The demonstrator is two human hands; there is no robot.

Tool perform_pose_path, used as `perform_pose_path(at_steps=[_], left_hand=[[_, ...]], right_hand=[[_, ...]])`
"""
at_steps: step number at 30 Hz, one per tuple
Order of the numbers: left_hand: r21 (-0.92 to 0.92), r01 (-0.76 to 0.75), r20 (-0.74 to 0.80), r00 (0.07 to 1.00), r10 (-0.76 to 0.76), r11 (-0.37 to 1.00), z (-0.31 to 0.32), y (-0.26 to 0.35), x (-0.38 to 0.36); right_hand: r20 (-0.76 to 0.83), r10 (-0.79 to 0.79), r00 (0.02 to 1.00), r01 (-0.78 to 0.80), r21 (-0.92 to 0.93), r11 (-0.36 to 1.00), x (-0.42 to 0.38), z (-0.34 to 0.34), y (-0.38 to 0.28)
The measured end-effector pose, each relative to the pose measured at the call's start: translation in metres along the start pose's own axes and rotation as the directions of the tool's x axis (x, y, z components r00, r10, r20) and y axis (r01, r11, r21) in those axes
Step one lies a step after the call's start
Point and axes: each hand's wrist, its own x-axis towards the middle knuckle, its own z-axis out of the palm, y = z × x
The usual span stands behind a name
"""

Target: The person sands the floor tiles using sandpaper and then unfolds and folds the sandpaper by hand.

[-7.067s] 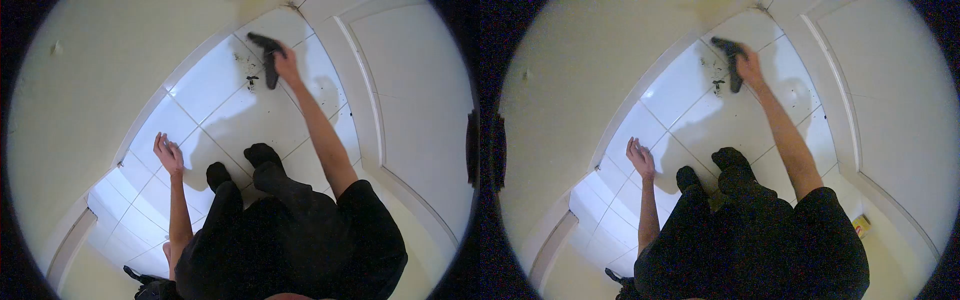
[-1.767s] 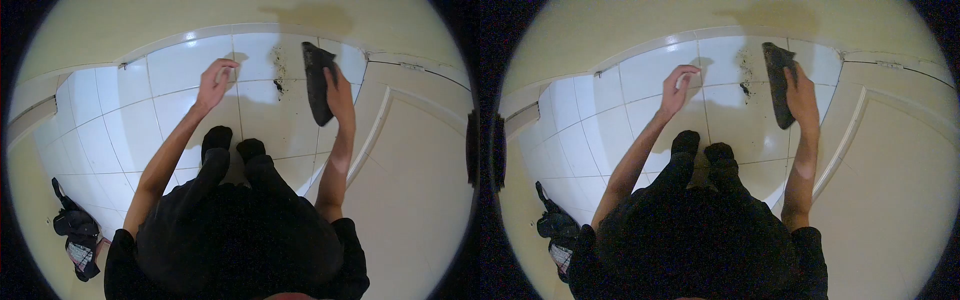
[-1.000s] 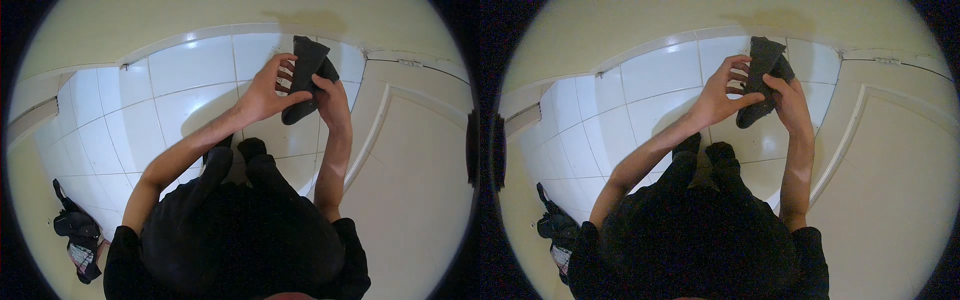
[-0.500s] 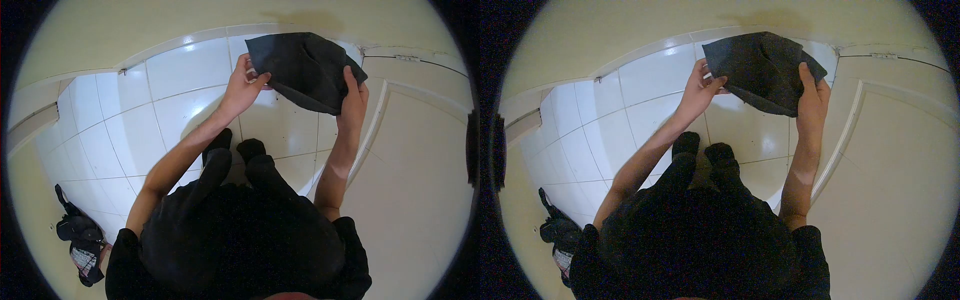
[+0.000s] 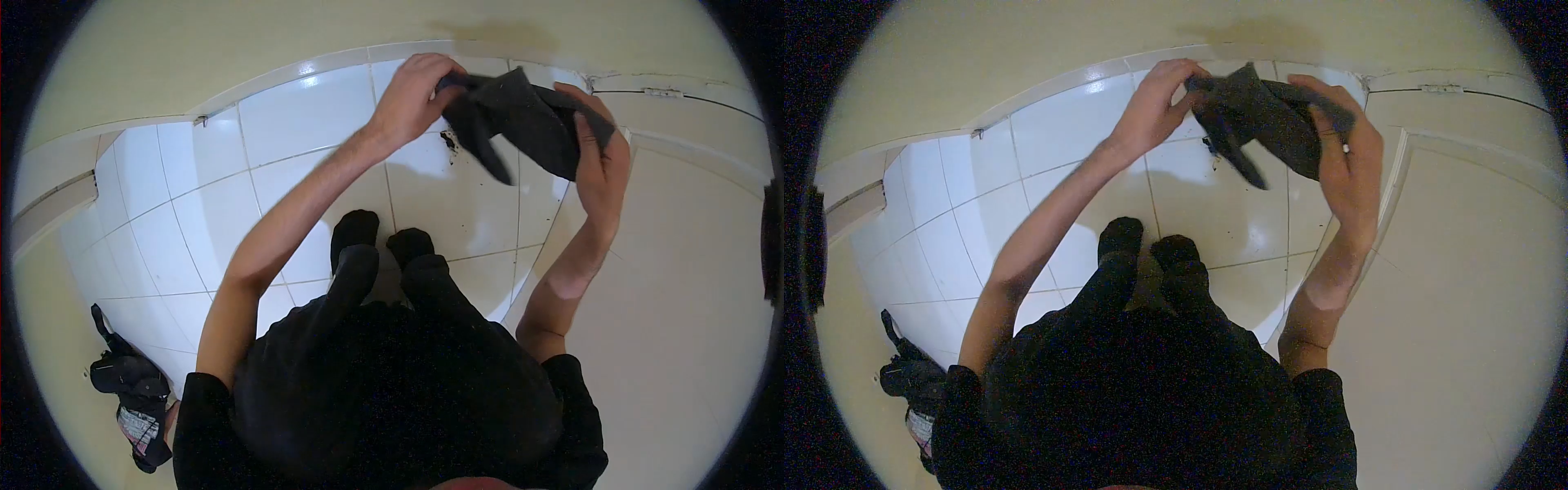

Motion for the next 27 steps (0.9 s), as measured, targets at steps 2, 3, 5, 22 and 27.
perform_pose_path(at_steps=[2,3,5,22,27], left_hand=[[0.047,-0.053,0.053,0.997,0.051,0.997,-0.006,-0.003,0.006],[0.06,-0.116,0.017,0.993,0.115,0.991,-0.007,-0.001,0.01],[0.079,-0.188,-0.033,0.981,0.191,0.979,-0.016,0.009,0.018],[-0.179,0.065,0.249,0.968,-0.019,0.982,-0.071,0.02,0.046],[0.003,0.158,0.191,0.969,-0.155,0.987,-0.065,0.02,0.045]], right_hand=[[-0.104,0.031,0.994,-0.037,-0.062,0.997,-0.003,-0.011,0.014],[-0.166,0.073,0.983,-0.087,-0.078,0.993,-0.007,-0.016,0.022],[-0.271,0.037,0.962,-0.052,-0.051,0.997,-0.011,-0.022,0.038],[-0.467,0.244,0.85,-0.31,-0.069,0.948,0.006,-0.052,0.058],[-0.289,0.376,0.88,-0.429,-0.145,0.892,0.014,-0.054,0.079]])
